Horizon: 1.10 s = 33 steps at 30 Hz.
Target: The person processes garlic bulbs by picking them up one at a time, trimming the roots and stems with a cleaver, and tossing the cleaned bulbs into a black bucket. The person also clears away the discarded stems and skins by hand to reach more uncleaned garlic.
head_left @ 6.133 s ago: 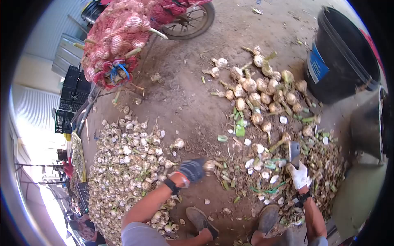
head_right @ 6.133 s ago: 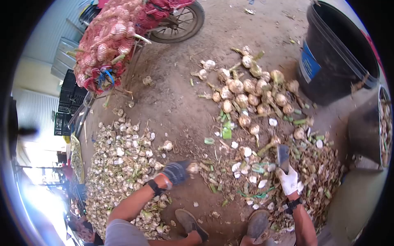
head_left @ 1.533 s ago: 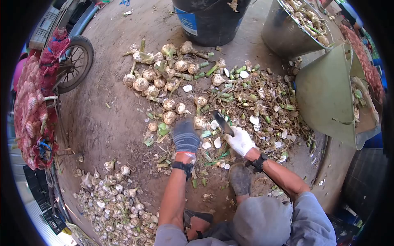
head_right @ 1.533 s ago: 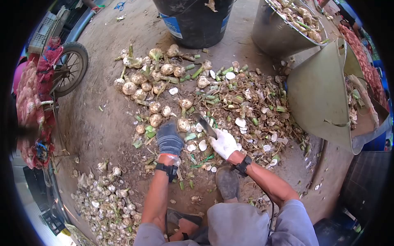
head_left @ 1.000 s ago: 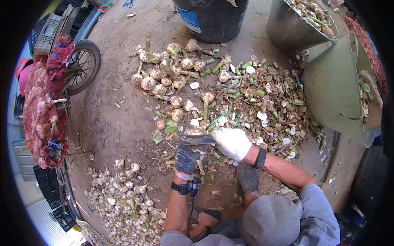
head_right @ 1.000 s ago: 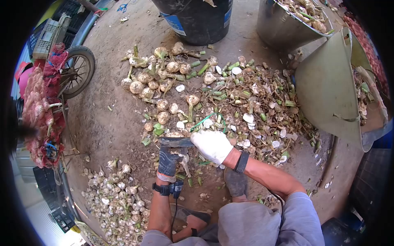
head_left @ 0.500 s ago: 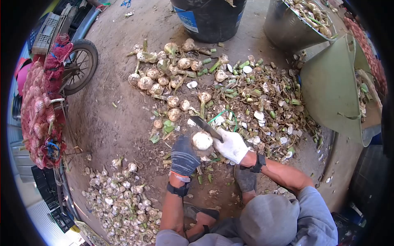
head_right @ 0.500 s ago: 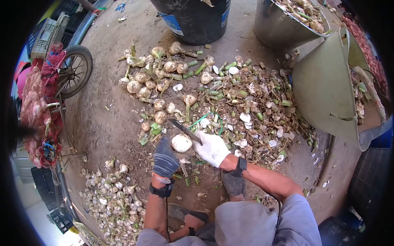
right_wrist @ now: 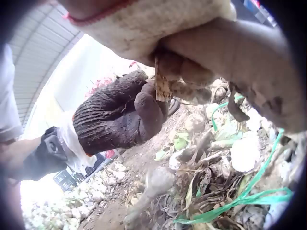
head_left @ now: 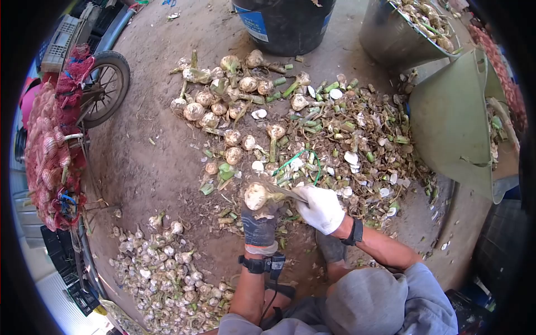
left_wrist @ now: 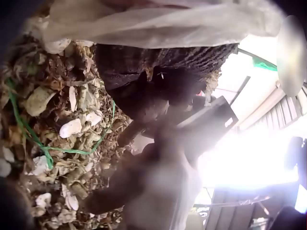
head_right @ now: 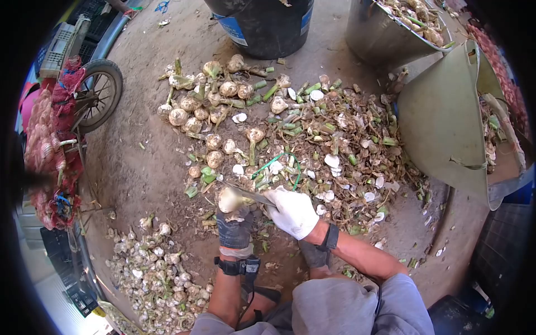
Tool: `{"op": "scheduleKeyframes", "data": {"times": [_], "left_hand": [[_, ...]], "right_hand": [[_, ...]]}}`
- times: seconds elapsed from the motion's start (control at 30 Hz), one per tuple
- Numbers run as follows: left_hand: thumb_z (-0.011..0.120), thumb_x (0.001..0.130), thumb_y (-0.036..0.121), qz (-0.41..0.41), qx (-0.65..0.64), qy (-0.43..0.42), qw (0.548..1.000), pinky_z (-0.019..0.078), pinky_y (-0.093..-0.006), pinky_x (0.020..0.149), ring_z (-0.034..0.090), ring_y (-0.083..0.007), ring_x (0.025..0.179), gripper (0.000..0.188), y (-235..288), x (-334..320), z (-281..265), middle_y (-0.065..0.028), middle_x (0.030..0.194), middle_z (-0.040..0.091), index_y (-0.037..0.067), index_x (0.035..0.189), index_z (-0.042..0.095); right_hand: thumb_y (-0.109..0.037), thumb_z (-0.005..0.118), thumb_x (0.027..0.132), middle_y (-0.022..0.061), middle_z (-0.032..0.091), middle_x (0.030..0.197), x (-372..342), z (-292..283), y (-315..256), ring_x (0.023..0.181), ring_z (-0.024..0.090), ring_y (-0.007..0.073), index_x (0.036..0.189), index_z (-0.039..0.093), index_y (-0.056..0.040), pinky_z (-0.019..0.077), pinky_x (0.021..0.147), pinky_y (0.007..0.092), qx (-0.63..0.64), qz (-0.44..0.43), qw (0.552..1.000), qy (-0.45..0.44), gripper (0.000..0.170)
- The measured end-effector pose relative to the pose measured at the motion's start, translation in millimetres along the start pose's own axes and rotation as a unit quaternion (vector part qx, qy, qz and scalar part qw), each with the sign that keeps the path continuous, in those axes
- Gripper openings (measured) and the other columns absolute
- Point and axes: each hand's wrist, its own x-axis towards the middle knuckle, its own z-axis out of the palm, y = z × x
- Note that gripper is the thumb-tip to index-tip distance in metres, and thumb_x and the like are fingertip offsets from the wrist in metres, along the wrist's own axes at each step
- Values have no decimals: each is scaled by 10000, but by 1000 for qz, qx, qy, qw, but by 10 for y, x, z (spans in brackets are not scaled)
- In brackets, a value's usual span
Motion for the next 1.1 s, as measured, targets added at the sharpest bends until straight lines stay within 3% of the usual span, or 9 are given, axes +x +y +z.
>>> {"op": "scheduleKeyframes", "data": {"times": [0.23,0.37,0.43,0.47,0.57,0.63,0.77,0.93,1.1], "left_hand": [[664,942,65,-81,-314,37,945,603,-327,786,700,-189,854,282,-107,-15,159,-111,1003,707,-1,1209,603],[684,909,49,-131,-503,-35,853,583,-377,869,653,-188,935,390,72,-42,244,-54,1083,677,53,1282,571],[700,867,47,-2,-361,-37,932,564,-364,888,631,-180,954,454,81,-92,224,-19,1085,668,77,1300,564],[707,834,32,81,-5,17,997,551,-344,898,640,-171,989,481,-90,-78,-30,-29,1119,674,57,1294,569],[787,840,121,9,105,-37,994,539,-319,905,649,-171,1056,510,125,-84,-128,-73,1183,678,6,1292,579],[763,889,172,12,103,-68,992,545,-325,906,652,-173,1055,498,127,-67,-185,-79,1195,676,10,1317,566],[630,1010,282,22,123,-123,985,552,-338,918,651,-179,1070,422,255,-132,-163,-94,1226,667,9,1326,568],[632,991,203,-55,-6,-87,995,554,-361,912,656,-199,1059,359,-13,-207,-165,-113,1198,681,4,1289,599],[731,897,130,-38,46,-97,994,548,-364,917,668,-195,1031,442,74,-197,-118,-99,1174,699,0,1298,596]], "right_hand": [[-99,586,891,153,657,789,-130,157,119,705,664,362,989,685,-95,543,641,429,11,21,998,58,139],[-166,605,930,171,694,831,-135,459,474,766,691,374,1001,684,-90,554,680,440,1,123,991,54,131],[-162,595,948,172,701,856,-180,375,513,789,699,370,1027,687,-86,562,690,426,-7,180,983,29,143],[-158,600,945,169,700,862,-181,278,462,789,697,367,1017,685,-80,562,685,419,9,147,989,32,136],[-129,619,905,144,680,828,-41,-19,310,750,685,349,978,667,-69,558,655,405,7,7,997,80,106],[-105,633,858,121,643,763,47,-213,148,699,670,334,968,642,-76,551,622,409,-76,-124,989,4,115],[-97,659,791,111,631,757,207,-328,46,709,671,328,996,622,-75,545,596,434,-157,-191,964,-102,210],[-85,650,778,112,623,753,169,-308,16,703,672,322,983,601,-61,547,584,428,-153,-200,962,-106,212],[-122,602,852,140,630,741,104,-215,104,673,673,345,932,604,-60,549,555,445,-130,-199,968,-80,102]]}}
